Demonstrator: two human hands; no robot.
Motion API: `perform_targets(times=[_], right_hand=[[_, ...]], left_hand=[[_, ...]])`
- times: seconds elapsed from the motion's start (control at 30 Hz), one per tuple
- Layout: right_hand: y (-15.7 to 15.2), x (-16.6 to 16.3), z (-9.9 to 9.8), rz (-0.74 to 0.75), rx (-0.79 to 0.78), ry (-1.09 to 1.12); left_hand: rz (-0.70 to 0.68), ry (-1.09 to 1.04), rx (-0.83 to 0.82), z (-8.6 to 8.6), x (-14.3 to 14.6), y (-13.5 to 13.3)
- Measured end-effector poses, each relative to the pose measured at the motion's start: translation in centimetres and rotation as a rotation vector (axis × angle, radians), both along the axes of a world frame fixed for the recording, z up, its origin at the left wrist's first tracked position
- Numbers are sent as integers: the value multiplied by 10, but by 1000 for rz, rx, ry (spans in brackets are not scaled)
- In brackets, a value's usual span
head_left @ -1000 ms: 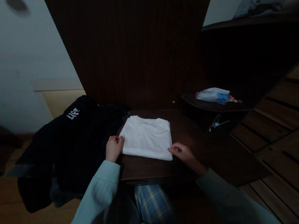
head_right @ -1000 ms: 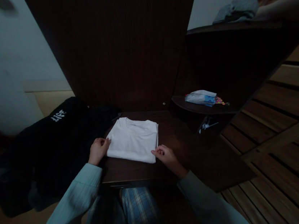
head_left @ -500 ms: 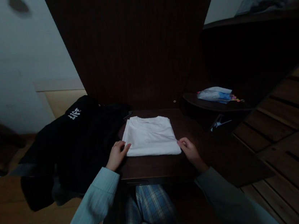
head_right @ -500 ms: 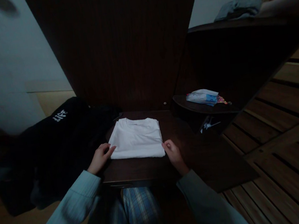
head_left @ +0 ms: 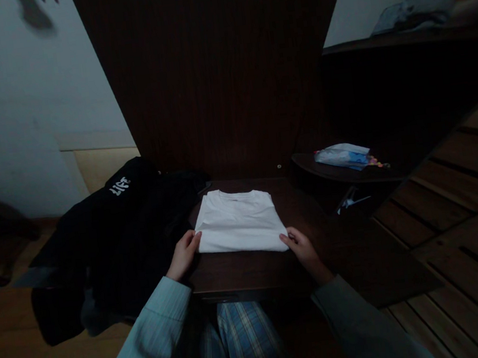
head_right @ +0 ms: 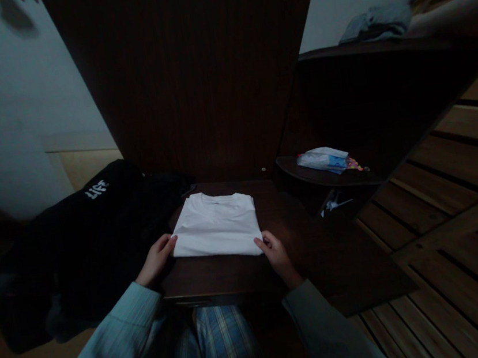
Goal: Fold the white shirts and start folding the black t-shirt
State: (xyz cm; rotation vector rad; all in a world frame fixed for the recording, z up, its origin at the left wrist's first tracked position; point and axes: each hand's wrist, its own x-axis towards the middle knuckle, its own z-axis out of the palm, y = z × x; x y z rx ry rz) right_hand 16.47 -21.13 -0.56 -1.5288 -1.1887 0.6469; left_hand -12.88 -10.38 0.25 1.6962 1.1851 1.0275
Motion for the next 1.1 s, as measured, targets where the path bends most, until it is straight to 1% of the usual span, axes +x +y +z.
perform_targets(times=[0.1, 0.2, 0.27, 0.4, 0.5, 0.67, 0.73, 0.83, 0.93, 1.03, 1.1], right_hand=[[0, -1, 1, 43, -39, 74], [0, -3, 3, 67, -90, 60], [1, -4, 4, 40, -107, 2], [4, -9, 4, -66, -121, -88], [4, -11, 3, -123, -111, -138], [6, -11, 3, -181, -146, -275], [9, -10, 2, -214, -161, -347], [14, -9, -1, -245, -136, -426], [16, -9, -2, -286, -103, -483], [14, -10, -1, -295, -116, -465], [8, -9, 0, -239, -124, -415]], left_hand=[[-34, -33, -52, -2, -1, 2], [-23, -4, -72, -3, 1, 3], [46, 63, -52, -2, 5, 2], [217, 253, 42, 3, 13, -2], [270, 347, 67, 7, 16, -4], [239, 434, 40, 10, 16, -3], [243, 503, 38, 12, 17, -3], [270, 629, 68, 13, 19, -2], [286, 691, 95, 13, 21, -3], [270, 645, 104, 11, 18, -4], [210, 536, 150, 9, 14, -7]])
